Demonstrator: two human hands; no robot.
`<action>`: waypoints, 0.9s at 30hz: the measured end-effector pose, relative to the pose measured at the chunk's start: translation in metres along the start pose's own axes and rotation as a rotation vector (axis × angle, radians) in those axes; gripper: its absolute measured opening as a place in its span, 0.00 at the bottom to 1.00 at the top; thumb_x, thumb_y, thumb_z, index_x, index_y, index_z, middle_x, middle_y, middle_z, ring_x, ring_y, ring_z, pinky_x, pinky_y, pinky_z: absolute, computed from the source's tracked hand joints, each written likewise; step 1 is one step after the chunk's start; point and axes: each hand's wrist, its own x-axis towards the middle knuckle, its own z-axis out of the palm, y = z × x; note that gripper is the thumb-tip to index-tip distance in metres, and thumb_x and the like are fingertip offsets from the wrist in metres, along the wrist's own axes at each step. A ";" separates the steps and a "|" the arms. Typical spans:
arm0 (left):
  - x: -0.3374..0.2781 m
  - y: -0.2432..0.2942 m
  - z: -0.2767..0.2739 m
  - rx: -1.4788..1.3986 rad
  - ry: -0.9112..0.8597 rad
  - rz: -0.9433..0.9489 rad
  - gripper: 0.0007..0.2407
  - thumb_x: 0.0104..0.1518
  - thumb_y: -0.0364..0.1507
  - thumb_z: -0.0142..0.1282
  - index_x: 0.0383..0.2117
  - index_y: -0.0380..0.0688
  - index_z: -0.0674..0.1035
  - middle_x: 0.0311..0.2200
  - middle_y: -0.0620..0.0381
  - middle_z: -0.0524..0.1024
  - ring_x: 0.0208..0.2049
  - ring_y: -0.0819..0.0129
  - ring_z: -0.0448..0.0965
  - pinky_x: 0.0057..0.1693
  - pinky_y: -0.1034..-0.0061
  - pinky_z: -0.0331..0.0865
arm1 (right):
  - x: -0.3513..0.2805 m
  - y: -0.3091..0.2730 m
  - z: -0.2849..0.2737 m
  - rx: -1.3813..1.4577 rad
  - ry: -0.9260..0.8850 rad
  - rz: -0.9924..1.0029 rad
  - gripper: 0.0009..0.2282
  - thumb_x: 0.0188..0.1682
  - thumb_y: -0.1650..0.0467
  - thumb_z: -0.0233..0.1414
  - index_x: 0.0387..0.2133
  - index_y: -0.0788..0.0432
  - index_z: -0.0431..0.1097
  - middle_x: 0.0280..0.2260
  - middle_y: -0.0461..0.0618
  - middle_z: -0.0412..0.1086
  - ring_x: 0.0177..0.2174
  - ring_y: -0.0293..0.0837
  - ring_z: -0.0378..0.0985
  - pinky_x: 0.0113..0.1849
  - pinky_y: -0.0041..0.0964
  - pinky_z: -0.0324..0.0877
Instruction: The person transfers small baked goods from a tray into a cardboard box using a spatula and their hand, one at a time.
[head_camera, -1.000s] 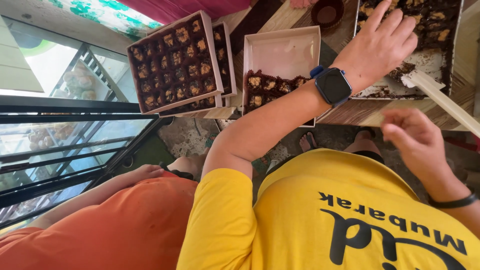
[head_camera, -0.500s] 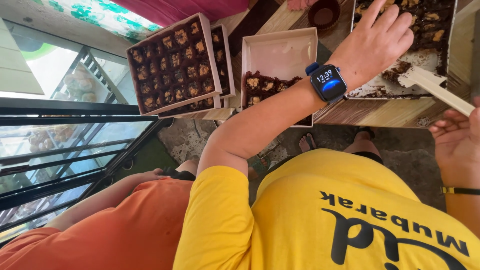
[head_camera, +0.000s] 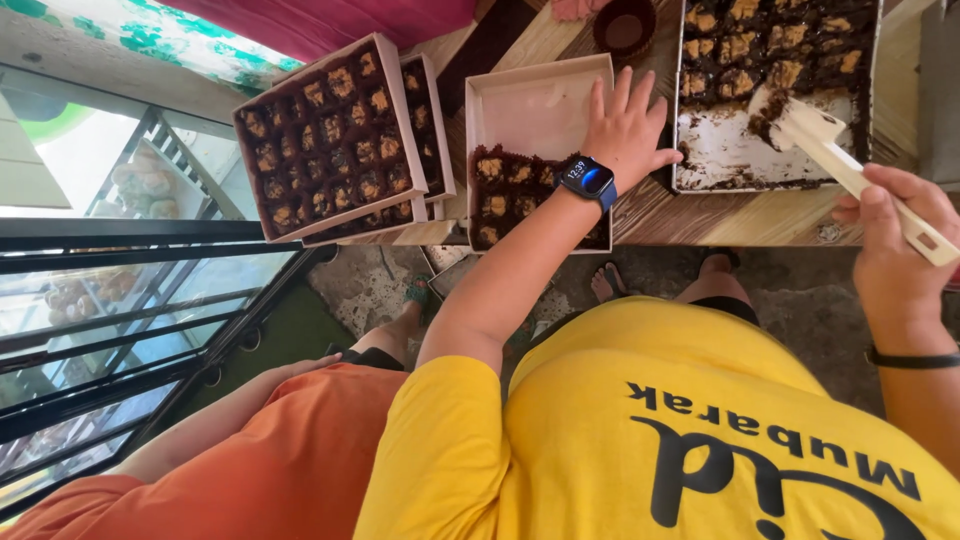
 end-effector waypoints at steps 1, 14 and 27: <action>-0.003 0.002 0.011 0.004 -0.023 -0.025 0.36 0.45 0.65 0.60 0.56 0.56 0.77 0.66 0.51 0.61 0.69 0.45 0.54 0.70 0.33 0.48 | 0.003 -0.006 0.003 -0.013 0.011 -0.005 0.10 0.77 0.81 0.46 0.62 0.85 0.66 0.44 0.77 0.71 0.41 0.60 0.77 0.47 0.50 0.76; 0.005 0.009 -0.002 -0.097 -0.258 -0.069 0.38 0.45 0.58 0.70 0.61 0.58 0.70 0.69 0.50 0.54 0.71 0.43 0.46 0.70 0.32 0.41 | 0.054 -0.037 0.060 -0.291 -0.117 -0.141 0.05 0.65 0.87 0.57 0.52 0.80 0.75 0.43 0.71 0.76 0.33 0.52 0.77 0.31 0.37 0.74; -0.009 0.020 0.009 -0.099 -0.194 -0.120 0.40 0.45 0.59 0.71 0.64 0.60 0.67 0.69 0.53 0.56 0.71 0.43 0.50 0.70 0.31 0.43 | 0.007 -0.026 0.019 0.128 0.057 0.068 0.06 0.72 0.83 0.47 0.57 0.78 0.69 0.42 0.72 0.71 0.37 0.55 0.79 0.38 0.40 0.76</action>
